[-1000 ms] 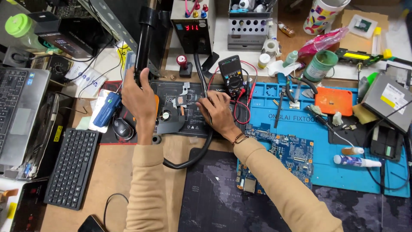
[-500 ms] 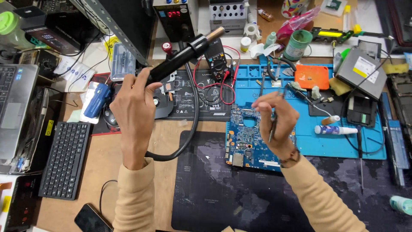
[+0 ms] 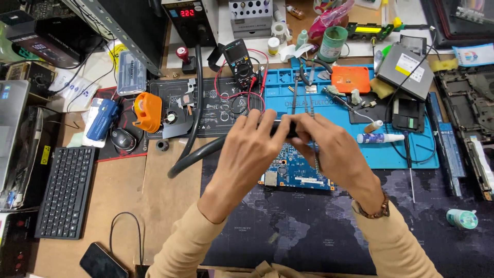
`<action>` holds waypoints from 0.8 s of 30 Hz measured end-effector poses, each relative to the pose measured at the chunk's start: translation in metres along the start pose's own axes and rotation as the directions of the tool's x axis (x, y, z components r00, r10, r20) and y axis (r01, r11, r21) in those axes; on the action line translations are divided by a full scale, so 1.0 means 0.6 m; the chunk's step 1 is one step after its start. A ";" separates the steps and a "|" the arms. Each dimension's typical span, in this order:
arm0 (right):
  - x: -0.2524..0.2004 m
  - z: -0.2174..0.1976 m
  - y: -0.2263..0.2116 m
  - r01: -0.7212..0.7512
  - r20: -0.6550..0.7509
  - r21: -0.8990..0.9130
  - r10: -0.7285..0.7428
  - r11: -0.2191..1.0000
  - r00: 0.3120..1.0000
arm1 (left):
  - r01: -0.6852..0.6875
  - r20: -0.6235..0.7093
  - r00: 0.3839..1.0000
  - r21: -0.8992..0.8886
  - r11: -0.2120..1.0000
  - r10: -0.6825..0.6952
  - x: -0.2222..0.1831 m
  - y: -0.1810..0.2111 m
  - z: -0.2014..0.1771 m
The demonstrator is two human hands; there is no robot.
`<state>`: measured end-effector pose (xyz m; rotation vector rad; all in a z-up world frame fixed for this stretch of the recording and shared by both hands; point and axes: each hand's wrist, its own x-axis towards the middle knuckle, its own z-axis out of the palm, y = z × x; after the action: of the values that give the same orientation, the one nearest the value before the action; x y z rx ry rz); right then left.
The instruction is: Disassembling a laptop and using a heat gun and tweezers to repair components on the motherboard.
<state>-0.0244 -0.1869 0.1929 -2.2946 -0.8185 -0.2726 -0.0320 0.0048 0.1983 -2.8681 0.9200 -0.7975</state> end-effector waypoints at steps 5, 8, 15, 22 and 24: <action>-0.027 -0.020 0.017 -0.054 -0.112 0.098 0.065 0.994 0.992 | 0.001 -0.315 0.949 0.043 0.999 0.012 0.001 0.050 0.011; -0.029 -0.029 0.026 -0.080 -0.174 0.247 0.125 0.966 0.977 | 0.015 -0.577 0.817 0.014 1.000 -0.004 -0.021 0.061 0.039; -0.022 -0.020 0.020 -0.145 -0.173 0.622 0.316 0.769 0.933 | 0.068 -0.354 0.845 -0.673 0.737 -0.402 -0.049 0.069 0.090; 0.012 -0.001 -0.047 -0.097 -0.221 0.767 0.403 0.634 0.888 | 0.233 0.131 0.915 -0.944 0.235 -0.381 -0.017 0.072 0.055; 0.015 0.004 -0.057 -0.066 -0.247 0.710 0.335 0.702 0.909 | 0.272 0.198 0.917 -0.946 0.178 -0.347 -0.017 0.070 0.064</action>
<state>-0.0390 -0.1613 0.2129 -1.5304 -0.3641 -0.2249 -0.0435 -0.0291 0.1530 -4.3078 1.1071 -0.2694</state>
